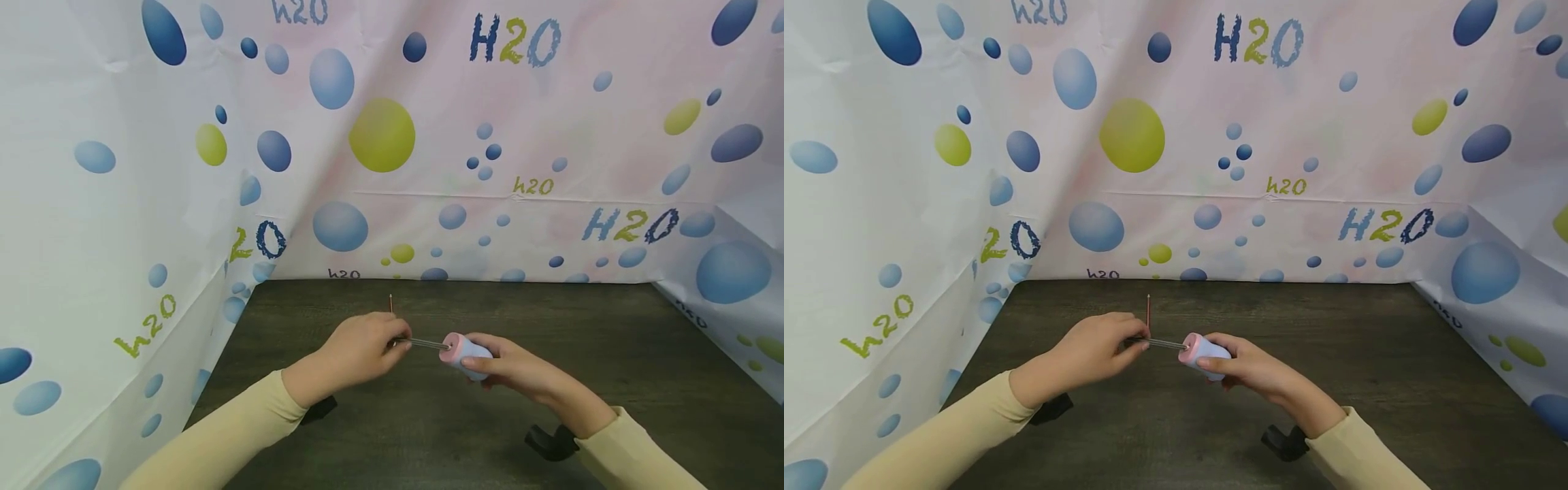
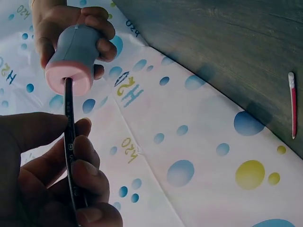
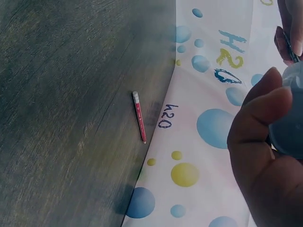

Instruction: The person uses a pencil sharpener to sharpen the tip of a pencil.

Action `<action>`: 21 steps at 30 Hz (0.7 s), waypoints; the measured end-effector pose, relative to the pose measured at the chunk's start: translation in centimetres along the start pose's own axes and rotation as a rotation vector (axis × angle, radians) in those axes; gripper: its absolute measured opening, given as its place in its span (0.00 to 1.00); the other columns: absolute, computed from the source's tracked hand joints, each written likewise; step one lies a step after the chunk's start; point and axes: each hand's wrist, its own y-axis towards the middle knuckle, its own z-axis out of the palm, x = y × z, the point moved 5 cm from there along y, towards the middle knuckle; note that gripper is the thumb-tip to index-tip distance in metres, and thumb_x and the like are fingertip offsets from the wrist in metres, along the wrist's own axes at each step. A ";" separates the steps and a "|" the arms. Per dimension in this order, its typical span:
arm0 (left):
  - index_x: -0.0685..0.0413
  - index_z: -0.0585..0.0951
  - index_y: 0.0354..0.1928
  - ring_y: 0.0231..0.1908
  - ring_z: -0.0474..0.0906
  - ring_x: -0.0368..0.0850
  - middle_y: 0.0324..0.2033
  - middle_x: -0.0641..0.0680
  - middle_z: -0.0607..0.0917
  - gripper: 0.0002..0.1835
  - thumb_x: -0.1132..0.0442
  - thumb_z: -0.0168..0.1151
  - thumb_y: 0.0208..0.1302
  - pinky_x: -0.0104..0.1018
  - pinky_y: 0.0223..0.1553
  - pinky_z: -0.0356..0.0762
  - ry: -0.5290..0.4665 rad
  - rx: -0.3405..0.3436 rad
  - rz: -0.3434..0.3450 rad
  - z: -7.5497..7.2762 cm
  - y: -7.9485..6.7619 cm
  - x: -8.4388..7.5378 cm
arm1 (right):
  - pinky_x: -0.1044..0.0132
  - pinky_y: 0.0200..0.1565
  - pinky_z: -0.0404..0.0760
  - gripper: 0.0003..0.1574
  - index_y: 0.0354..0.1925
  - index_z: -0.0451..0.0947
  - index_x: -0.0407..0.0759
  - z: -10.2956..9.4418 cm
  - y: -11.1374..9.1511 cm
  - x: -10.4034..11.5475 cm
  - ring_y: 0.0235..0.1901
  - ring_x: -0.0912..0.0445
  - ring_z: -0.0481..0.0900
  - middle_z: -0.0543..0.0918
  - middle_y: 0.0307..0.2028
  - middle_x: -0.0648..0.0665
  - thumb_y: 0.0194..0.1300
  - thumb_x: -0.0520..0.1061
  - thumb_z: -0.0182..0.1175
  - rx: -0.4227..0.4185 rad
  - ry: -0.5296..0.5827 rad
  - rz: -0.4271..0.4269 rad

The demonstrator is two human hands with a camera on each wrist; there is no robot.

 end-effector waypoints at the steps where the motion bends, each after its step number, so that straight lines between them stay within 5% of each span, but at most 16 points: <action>1: 0.48 0.84 0.39 0.29 0.77 0.38 0.32 0.46 0.84 0.04 0.57 0.63 0.67 0.29 0.29 0.72 0.011 -0.003 0.007 0.0 0.0 -0.1 | 0.62 0.40 0.76 0.41 0.70 0.55 0.29 0.0 0.1 0.0 0.42 0.53 0.74 0.73 0.46 0.42 0.73 0.55 0.54 0.007 -0.013 0.004; 14: 0.48 0.79 0.30 0.20 0.72 0.36 0.20 0.44 0.78 0.09 0.55 0.62 0.67 0.28 0.21 0.64 0.180 0.004 0.071 1.8 -0.3 -0.4 | 0.67 0.29 0.73 0.36 0.65 0.64 0.32 1.1 0.7 0.8 0.32 0.55 0.71 0.75 0.39 0.42 0.70 0.55 0.58 -0.043 -0.150 -0.021; 21: 0.45 0.75 0.23 0.14 0.66 0.33 0.14 0.42 0.73 0.13 0.56 0.67 0.63 0.24 0.18 0.54 0.268 -0.171 0.157 2.2 -0.8 -0.7 | 0.62 0.30 0.76 0.32 0.60 0.69 0.34 1.6 1.1 1.1 0.35 0.53 0.71 0.75 0.42 0.39 0.70 0.55 0.58 -0.076 -0.220 -0.039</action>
